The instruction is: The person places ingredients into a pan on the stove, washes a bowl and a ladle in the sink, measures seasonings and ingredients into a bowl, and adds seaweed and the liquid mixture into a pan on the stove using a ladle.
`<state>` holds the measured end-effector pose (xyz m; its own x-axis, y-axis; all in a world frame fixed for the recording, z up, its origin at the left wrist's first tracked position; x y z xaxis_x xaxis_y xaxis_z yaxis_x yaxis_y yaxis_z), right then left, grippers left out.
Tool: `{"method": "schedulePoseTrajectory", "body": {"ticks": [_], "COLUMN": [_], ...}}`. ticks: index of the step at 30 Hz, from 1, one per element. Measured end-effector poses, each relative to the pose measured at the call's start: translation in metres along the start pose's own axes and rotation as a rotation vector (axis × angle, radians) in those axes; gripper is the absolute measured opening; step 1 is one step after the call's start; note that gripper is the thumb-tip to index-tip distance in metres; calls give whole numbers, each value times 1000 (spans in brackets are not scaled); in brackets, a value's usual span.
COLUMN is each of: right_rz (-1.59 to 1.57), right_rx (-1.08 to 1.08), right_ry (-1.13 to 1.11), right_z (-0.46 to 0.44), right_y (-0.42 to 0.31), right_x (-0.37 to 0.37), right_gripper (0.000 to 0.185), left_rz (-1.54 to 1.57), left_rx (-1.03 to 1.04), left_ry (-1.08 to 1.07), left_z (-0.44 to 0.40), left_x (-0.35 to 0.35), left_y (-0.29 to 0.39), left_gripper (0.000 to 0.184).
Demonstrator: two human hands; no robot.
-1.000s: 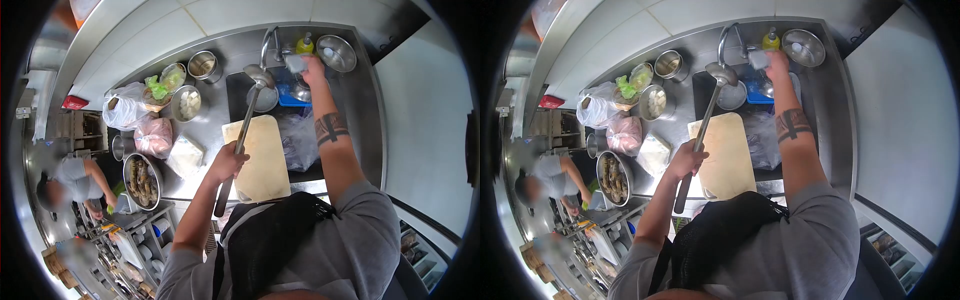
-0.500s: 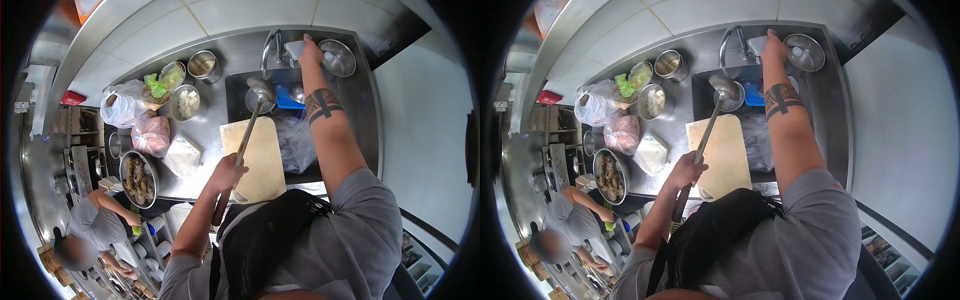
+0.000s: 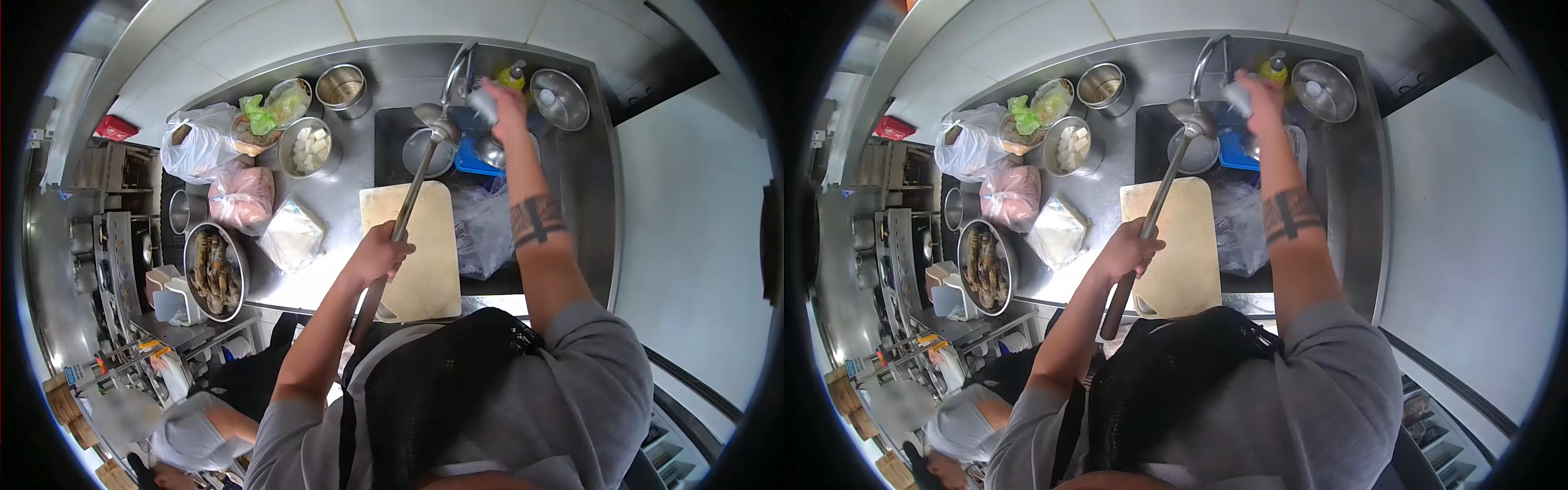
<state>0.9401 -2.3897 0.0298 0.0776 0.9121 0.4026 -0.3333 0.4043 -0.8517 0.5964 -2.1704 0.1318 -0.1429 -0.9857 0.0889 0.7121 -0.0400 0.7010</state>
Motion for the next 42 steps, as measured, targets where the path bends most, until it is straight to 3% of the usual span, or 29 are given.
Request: {"method": "schedulePoseTrajectory", "body": {"ticks": [1, 2, 3, 5, 6, 8, 9, 11, 13, 15, 16, 17, 19, 20, 21, 23, 24, 25, 27, 28, 29, 31, 33, 35, 36, 37, 39, 40, 42], "right_rz": [38, 325, 939, 1067, 1058, 943, 933, 169, 77, -392, -299, -285, 695, 880, 881, 1519, 1535, 1536, 1070, 979, 982, 1169, 1340, 1501, 1514, 1515, 1657, 1658, 1989], "right_rx": [-11, -138, -506, -803, -800, -45, -40, 719, 793, 357, 209, 226, -645, -731, -735, -611, -753, -758, -789, -740, -738, -603, -448, -305, -439, -424, -803, -808, -634], "right_ry": [4, -90, 84, -22, -15, -637, -633, -540, -442, -186, 27, 24, 284, 156, 151, -136, -162, -170, -39, 157, 153, -35, -216, -404, -584, -595, -935, -935, -1101], "right_z": [34, 50, 73, 89, 82, 42, 33, 22, 19, 41, 46, 56, 86, 98, 101, 93, 90, 88, 93, 95, 94, 83, 81, 79, 86, 86, 94, 94, 92], "right_y": [12, 21, 15, 9, -2, 23, 27, 79, 115, 113, 108, 111, 39, 24, 12, 22, 36, 43, 38, 37, 39, 54, 72, 79, 73, 67, 58, 50, 59], "right_x": [20, 35, 52, 79, 79, 86, 71, 23, 9, 34, 39, 53, 70, 84, 84, 97, 92, 84, 56, 39, 36, 35, 28, 36, 54, 66, 114, 127, 140], "right_gripper": [72, 72, 65, 61, 61, 48, 48, 39, 49, 47, 47, 47, 51, 54, 54, 54, 53, 53, 61, 70, 70, 65, 61, 57, 50, 50, 44, 44, 35], "left_rz": [-9, -19, -23, -100, -110, -302, -309, -361, -391, -467, -654, -866, -991, -987, -1097, -1192, -1230, -1269, -1266, -1265, -1261, -1308, -1474, -1763, -1816, -1867, -1873, -1837, -1754], "left_rx": [2, 3, -2, -33, -38, -67, -77, -18, 31, 38, 122, 242, 117, 117, 50, -23, -20, -15, 8, 29, 28, 128, 128, 214, 255, 293, 336, 324, 299], "left_ry": [-23, -48, -55, -115, -113, -107, -109, -16, -11, 67, 138, 228, 223, 226, 213, 208, 224, 239, 291, 339, 338, 483, 474, 551, 586, 614, 627, 613, 603], "left_z": [-4, -6, -6, -3, 1, 18, 25, 32, 24, 11, -6, -18, -26, -23, -22, -21, -21, -22, -21, -19, -19, -13, 0, 10, 13, 20, 13, 10, 11], "left_x": [0, 2, 2, 6, 7, 13, 18, 15, 11, 10, 4, -2, -6, -5, -3, -5, -7, -9, -16, -21, -26, -44, -72, -90, -95, -95, -97, -95, -94], "left_y": [0, 0, -1, -1, 0, 2, -2, 3, 8, 22, 19, 15, 12, 17, 20, 19, 17, 16, 14, 14, 11, 17, 34, 56, 68, 85, 101, 107, 113], "left_gripper": [20, 19, 19, 18, 18, 18, 18, 20, 20, 15, 16, 19, 20, 20, 23, 26, 29, 31, 32, 33, 33, 36, 32, 26, 23, 20, 15, 19, 24]}}
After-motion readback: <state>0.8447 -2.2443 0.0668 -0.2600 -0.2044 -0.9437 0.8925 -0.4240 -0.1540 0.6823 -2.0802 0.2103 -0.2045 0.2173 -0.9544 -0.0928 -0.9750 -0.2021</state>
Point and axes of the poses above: each hand's wrist, its own z-axis away from the middle knuckle, its own x-axis out of the palm, y = z × x, the point moved 7 cm from there along -z, towards the middle knuckle, and after that the axes turned 5 degrees about -y, right-handed, at the moved point
